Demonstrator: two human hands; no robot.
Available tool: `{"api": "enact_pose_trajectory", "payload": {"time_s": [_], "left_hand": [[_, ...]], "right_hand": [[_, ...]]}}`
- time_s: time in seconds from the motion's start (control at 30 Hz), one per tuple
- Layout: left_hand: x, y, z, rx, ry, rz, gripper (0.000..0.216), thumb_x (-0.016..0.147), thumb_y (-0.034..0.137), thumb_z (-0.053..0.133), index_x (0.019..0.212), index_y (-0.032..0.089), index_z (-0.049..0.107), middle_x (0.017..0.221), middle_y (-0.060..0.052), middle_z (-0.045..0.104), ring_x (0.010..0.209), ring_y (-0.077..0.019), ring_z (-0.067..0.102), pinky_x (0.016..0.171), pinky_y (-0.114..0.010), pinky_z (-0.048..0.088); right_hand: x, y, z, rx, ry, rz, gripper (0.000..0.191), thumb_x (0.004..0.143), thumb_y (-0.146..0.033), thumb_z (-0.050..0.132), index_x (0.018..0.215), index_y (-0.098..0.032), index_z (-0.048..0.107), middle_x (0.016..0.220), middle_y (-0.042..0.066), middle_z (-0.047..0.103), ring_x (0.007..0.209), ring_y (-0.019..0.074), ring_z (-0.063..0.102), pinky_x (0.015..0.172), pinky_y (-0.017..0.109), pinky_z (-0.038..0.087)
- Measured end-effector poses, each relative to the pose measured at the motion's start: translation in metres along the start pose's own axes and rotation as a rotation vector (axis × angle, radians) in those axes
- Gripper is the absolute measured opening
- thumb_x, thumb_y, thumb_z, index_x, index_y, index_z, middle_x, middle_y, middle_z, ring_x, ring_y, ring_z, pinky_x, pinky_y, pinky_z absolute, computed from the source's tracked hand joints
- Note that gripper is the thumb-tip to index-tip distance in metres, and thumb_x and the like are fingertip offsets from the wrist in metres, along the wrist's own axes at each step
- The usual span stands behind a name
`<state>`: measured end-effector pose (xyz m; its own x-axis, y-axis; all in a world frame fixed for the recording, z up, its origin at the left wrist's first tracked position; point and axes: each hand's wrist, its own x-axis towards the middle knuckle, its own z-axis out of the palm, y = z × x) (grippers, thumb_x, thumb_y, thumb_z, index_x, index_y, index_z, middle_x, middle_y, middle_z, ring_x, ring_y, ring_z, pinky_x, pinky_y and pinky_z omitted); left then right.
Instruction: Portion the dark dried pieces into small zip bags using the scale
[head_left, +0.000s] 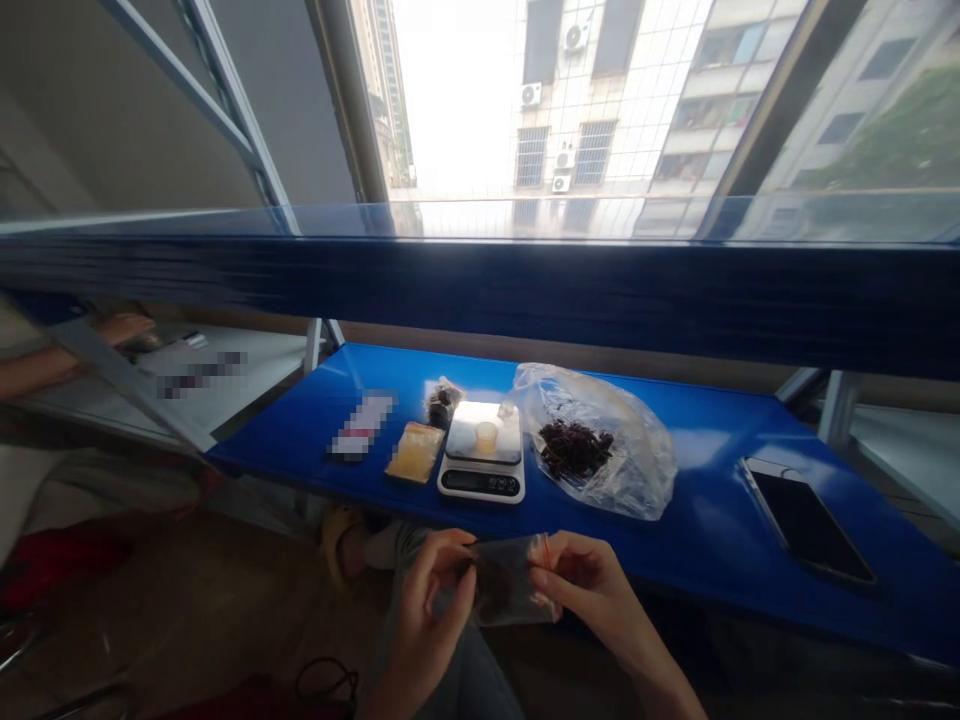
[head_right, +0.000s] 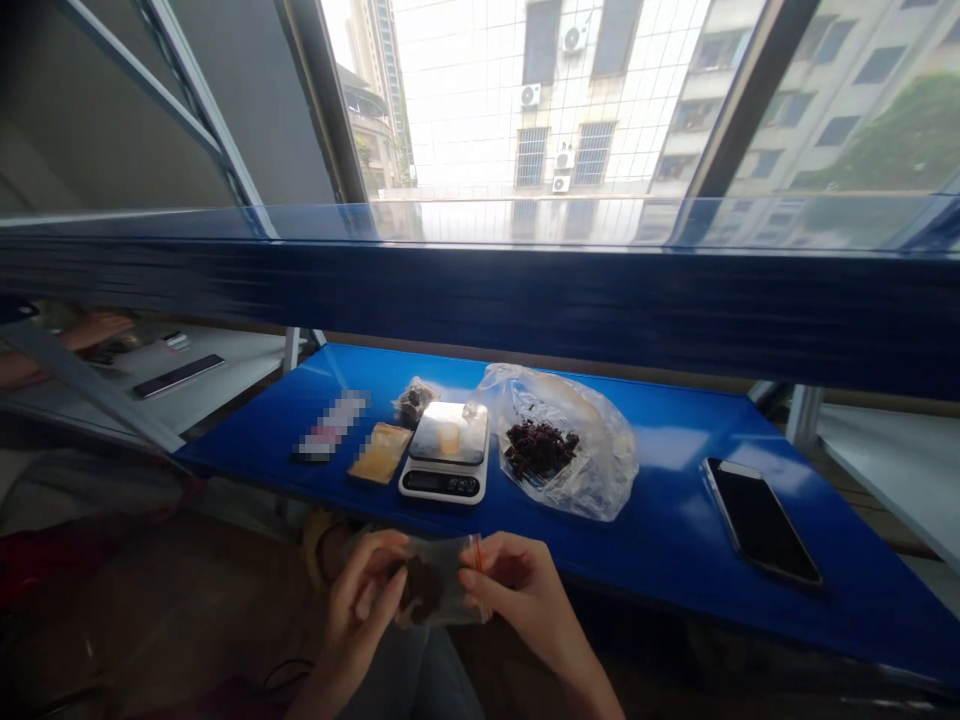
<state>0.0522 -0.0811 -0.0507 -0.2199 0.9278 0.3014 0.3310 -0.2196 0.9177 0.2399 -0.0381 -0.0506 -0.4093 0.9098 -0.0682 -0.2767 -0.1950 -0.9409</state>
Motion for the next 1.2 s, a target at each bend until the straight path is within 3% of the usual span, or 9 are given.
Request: {"api": "enact_pose_trajectory", "payload": {"time_s": [0.13, 0.23, 0.37, 0.47, 0.6, 0.8, 0.87, 0.97, 1.2], "left_hand": [[0.001, -0.007, -0.005, -0.127, -0.021, -0.241, 0.032, 0.073, 0.046, 0.067, 0.089, 0.019, 0.068, 0.087, -0.007, 0.074, 0.082, -0.0212, 0.071, 0.071, -0.026, 0.058], [0.000, -0.015, -0.009, -0.140, -0.016, -0.319, 0.040, 0.070, 0.051, 0.069, 0.090, 0.016, 0.070, 0.089, -0.009, 0.074, 0.083, -0.0219, 0.071, 0.074, -0.027, 0.056], [-0.003, -0.023, -0.011, -0.018, 0.092, -0.223, 0.040, 0.075, 0.045, 0.068, 0.105, 0.017, 0.066, 0.096, -0.010, 0.072, 0.085, -0.0199, 0.068, 0.076, -0.028, 0.054], [-0.006, -0.021, -0.008, 0.083, 0.144, -0.118, 0.028, 0.076, 0.042, 0.068, 0.091, 0.018, 0.066, 0.083, -0.006, 0.069, 0.075, -0.0169, 0.064, 0.070, -0.026, 0.052], [-0.011, -0.006, 0.008, 0.092, -0.089, -0.009, 0.031, 0.086, 0.043, 0.055, 0.066, 0.019, 0.059, 0.063, 0.000, 0.058, 0.063, -0.0138, 0.056, 0.065, -0.025, 0.047], [-0.004, 0.013, 0.039, 0.177, -0.334, 0.106, 0.029, 0.087, 0.037, 0.056, 0.065, 0.019, 0.056, 0.064, -0.001, 0.058, 0.065, -0.0134, 0.057, 0.068, -0.024, 0.045], [-0.002, 0.014, 0.043, 0.190, -0.376, 0.107, 0.029, 0.086, 0.035, 0.057, 0.062, 0.019, 0.055, 0.064, -0.001, 0.058, 0.066, -0.0135, 0.057, 0.068, -0.024, 0.046], [-0.006, 0.012, 0.044, 0.141, -0.307, 0.042, 0.025, 0.083, 0.039, 0.061, 0.067, 0.020, 0.061, 0.069, -0.003, 0.063, 0.070, -0.0157, 0.060, 0.073, -0.026, 0.048], [-0.019, 0.011, 0.041, 0.105, -0.201, -0.102, 0.036, 0.079, 0.055, 0.060, 0.070, 0.021, 0.068, 0.074, -0.005, 0.068, 0.078, -0.0182, 0.063, 0.079, -0.027, 0.050]], "right_hand": [[0.004, 0.013, 0.004, 0.093, 0.051, 0.038, 0.034, 0.062, -0.036, 0.085, 0.058, -0.015, 0.057, 0.049, 0.000, 0.062, 0.038, 0.0073, 0.049, 0.039, 0.018, 0.038], [0.003, 0.017, 0.009, 0.127, 0.040, 0.072, 0.037, 0.063, -0.039, 0.084, 0.057, -0.014, 0.057, 0.045, -0.001, 0.060, 0.037, 0.0057, 0.047, 0.040, 0.017, 0.037], [-0.004, 0.017, 0.012, 0.174, 0.044, 0.082, 0.035, 0.067, -0.045, 0.081, 0.064, -0.013, 0.065, 0.049, -0.002, 0.058, 0.042, 0.0042, 0.048, 0.044, 0.015, 0.039], [-0.012, 0.020, 0.012, 0.207, 0.041, 0.072, 0.029, 0.070, -0.041, 0.080, 0.080, -0.016, 0.071, 0.056, -0.001, 0.062, 0.047, 0.0066, 0.054, 0.049, 0.017, 0.043], [-0.018, 0.027, 0.009, 0.219, 0.017, 0.017, 0.020, 0.071, -0.034, 0.080, 0.080, -0.017, 0.074, 0.061, 0.002, 0.066, 0.052, 0.0086, 0.057, 0.051, 0.018, 0.045], [-0.015, 0.045, 0.000, 0.252, 0.097, -0.064, 0.019, 0.061, -0.027, 0.085, 0.068, -0.017, 0.071, 0.055, -0.001, 0.063, 0.042, 0.0059, 0.050, 0.044, 0.017, 0.041], [-0.015, 0.048, -0.003, 0.250, 0.102, -0.071, 0.019, 0.060, -0.024, 0.085, 0.065, -0.016, 0.068, 0.056, -0.001, 0.064, 0.043, 0.0066, 0.051, 0.043, 0.017, 0.041], [-0.017, 0.049, -0.005, 0.279, 0.117, -0.081, 0.024, 0.056, -0.023, 0.087, 0.062, -0.017, 0.065, 0.059, -0.001, 0.065, 0.047, 0.0089, 0.055, 0.046, 0.019, 0.044], [-0.021, 0.046, -0.001, 0.368, -0.030, -0.029, 0.029, 0.054, -0.025, 0.088, 0.067, -0.016, 0.064, 0.057, -0.002, 0.063, 0.048, 0.0090, 0.056, 0.049, 0.020, 0.044]]}}
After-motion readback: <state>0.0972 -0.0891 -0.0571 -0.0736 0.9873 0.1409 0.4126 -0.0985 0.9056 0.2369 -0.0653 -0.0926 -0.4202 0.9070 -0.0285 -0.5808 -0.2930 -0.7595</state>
